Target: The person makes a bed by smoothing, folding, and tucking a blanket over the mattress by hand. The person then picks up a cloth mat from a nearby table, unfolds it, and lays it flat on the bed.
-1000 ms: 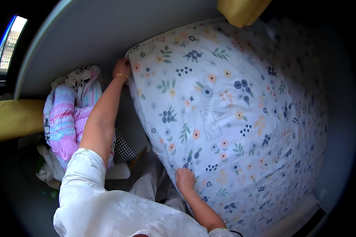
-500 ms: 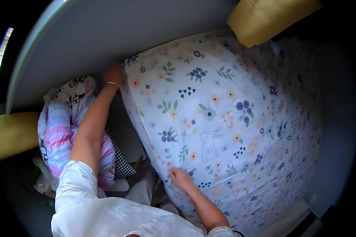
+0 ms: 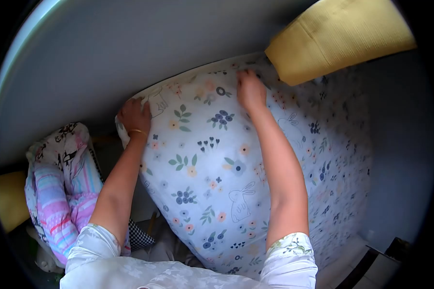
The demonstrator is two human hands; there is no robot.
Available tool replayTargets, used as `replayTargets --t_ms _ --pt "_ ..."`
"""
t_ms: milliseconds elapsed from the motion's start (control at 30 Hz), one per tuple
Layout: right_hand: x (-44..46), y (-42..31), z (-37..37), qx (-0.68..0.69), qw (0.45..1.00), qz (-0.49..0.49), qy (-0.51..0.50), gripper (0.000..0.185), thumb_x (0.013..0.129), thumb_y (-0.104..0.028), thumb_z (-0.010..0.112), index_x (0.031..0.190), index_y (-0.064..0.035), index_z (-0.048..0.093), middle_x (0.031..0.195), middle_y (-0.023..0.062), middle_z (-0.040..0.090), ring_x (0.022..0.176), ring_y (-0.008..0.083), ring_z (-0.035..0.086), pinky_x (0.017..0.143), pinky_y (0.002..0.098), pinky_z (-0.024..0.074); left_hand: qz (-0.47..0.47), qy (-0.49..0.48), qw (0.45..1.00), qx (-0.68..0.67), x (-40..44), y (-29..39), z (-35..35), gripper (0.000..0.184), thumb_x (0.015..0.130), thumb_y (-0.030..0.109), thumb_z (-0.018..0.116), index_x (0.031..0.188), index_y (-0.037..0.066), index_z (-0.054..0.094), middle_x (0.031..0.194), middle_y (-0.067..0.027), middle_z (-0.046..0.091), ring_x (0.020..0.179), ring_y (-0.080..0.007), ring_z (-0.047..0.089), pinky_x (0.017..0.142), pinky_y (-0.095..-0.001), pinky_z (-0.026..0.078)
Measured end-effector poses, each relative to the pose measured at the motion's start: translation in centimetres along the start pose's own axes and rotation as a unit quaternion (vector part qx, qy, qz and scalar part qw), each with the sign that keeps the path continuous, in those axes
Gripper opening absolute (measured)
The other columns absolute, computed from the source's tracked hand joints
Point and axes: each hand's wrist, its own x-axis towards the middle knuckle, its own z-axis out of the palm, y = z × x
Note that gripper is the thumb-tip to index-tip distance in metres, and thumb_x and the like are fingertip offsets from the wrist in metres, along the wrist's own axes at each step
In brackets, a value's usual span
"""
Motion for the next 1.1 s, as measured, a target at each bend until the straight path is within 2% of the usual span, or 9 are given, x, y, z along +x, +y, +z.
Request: replayTargets --t_ms 100,167,267,367,467,667,867,967,1100 --pt "4.8 2.3 2.6 -0.079 0.996 -0.018 -0.033 0.032 0.082 -0.004 0.048 0.112 -0.0115 0.057 0.116 0.0119 0.054 0.102 0.0313 0.056 0.084 0.0407 0.0469 0.019 -0.012 1.000 -0.017 0.0 -0.2 0.5 0.029 0.085 0.030 0.056 0.105 0.010 0.061 0.115 -0.0073 0.056 0.114 -0.0243 0.045 0.100 -0.0431 0.024" --pt "6.4 4.1 4.6 -0.096 0.993 -0.050 -0.050 0.036 0.080 -0.002 0.048 0.114 -0.0113 0.056 0.117 0.0117 0.054 0.103 0.0310 0.056 0.087 0.0407 0.0454 0.034 0.020 0.999 -0.027 0.2 -0.2 1.2 0.025 0.084 0.027 0.058 0.102 0.010 0.061 0.112 -0.0068 0.057 0.112 -0.0241 0.046 0.100 -0.0430 0.025" --pt "7.5 3.0 4.3 -0.156 0.965 0.018 -0.212 0.031 0.081 -0.004 0.049 0.110 -0.0127 0.056 0.121 0.0106 0.053 0.105 0.0299 0.055 0.087 0.0412 0.0457 0.049 0.044 0.997 -0.031 0.2 -0.4 2.2 0.024 0.083 0.027 0.058 0.100 0.010 0.061 0.110 -0.0065 0.058 0.110 -0.0239 0.047 0.099 -0.0428 0.026" --pt "7.8 2.4 4.1 -0.205 0.954 0.034 -0.216 0.027 0.082 -0.006 0.050 0.107 -0.0127 0.056 0.116 0.0122 0.056 0.104 0.0300 0.056 0.085 0.0422 0.0467 0.047 0.058 0.996 -0.043 0.3 -0.6 2.7 0.026 0.083 0.028 0.059 0.102 0.011 0.061 0.109 -0.0044 0.057 0.107 -0.0228 0.048 0.100 -0.0439 0.026" --pt "8.2 2.8 3.7 -0.261 0.930 -0.002 -0.260 0.030 0.087 -0.008 0.040 0.112 -0.0138 0.055 0.109 0.0137 0.060 0.103 0.0289 0.058 0.083 0.0412 0.0480 0.044 0.069 0.996 -0.026 0.4 -0.5 2.5 0.031 0.082 0.029 0.058 0.107 0.011 0.061 0.107 -0.0037 0.056 0.106 -0.0225 0.048 0.100 -0.0441 0.027" --pt "7.2 2.4 3.2 -0.190 0.960 0.047 -0.199 0.031 0.085 -0.008 0.045 0.114 -0.0154 0.054 0.104 0.0129 0.063 0.101 0.0288 0.060 0.080 0.0416 0.0493 0.046 0.085 0.995 -0.013 0.1 -0.4 2.3 0.036 0.082 0.030 0.057 0.112 0.011 0.061 0.105 -0.0043 0.056 0.104 -0.0227 0.048 0.099 -0.0435 0.027" --pt "8.1 4.2 4.7 -0.267 0.940 0.058 -0.207 0.028 0.084 -0.009 0.049 0.111 -0.0127 0.056 0.102 0.0117 0.063 0.099 0.0281 0.060 0.078 0.0402 0.0495 0.032 0.115 0.993 0.014 0.2 -0.3 2.7 0.033 0.079 0.026 0.058 0.107 0.011 0.063 0.103 -0.0044 0.056 0.103 -0.0229 0.048 0.098 -0.0433 0.028" --pt "6.6 5.1 5.1 -0.218 0.963 0.097 -0.123 0.023 0.083 -0.013 0.052 0.105 -0.0088 0.058 0.101 0.0134 0.063 0.098 0.0293 0.060 0.079 0.0388 0.0491 0.035 0.123 0.992 0.011 0.0 -0.6 2.9 0.028 0.078 0.024 0.058 0.102 0.012 0.065 0.102 -0.0043 0.056 0.103 -0.0231 0.047 0.098 -0.0436 0.028" --pt "5.0 5.8 4.1 0.003 0.989 0.133 0.064 0.018 0.082 -0.014 0.051 0.097 -0.0038 0.057 0.095 0.0185 0.061 0.090 0.0338 0.059 0.076 0.0400 0.0470 0.031 0.054 0.998 -0.005 0.6 0.4 0.0 0.017 0.079 0.020 0.059 0.092 0.014 0.067 0.107 -0.0061 0.055 0.108 -0.0250 0.047 0.096 -0.0451 0.028"
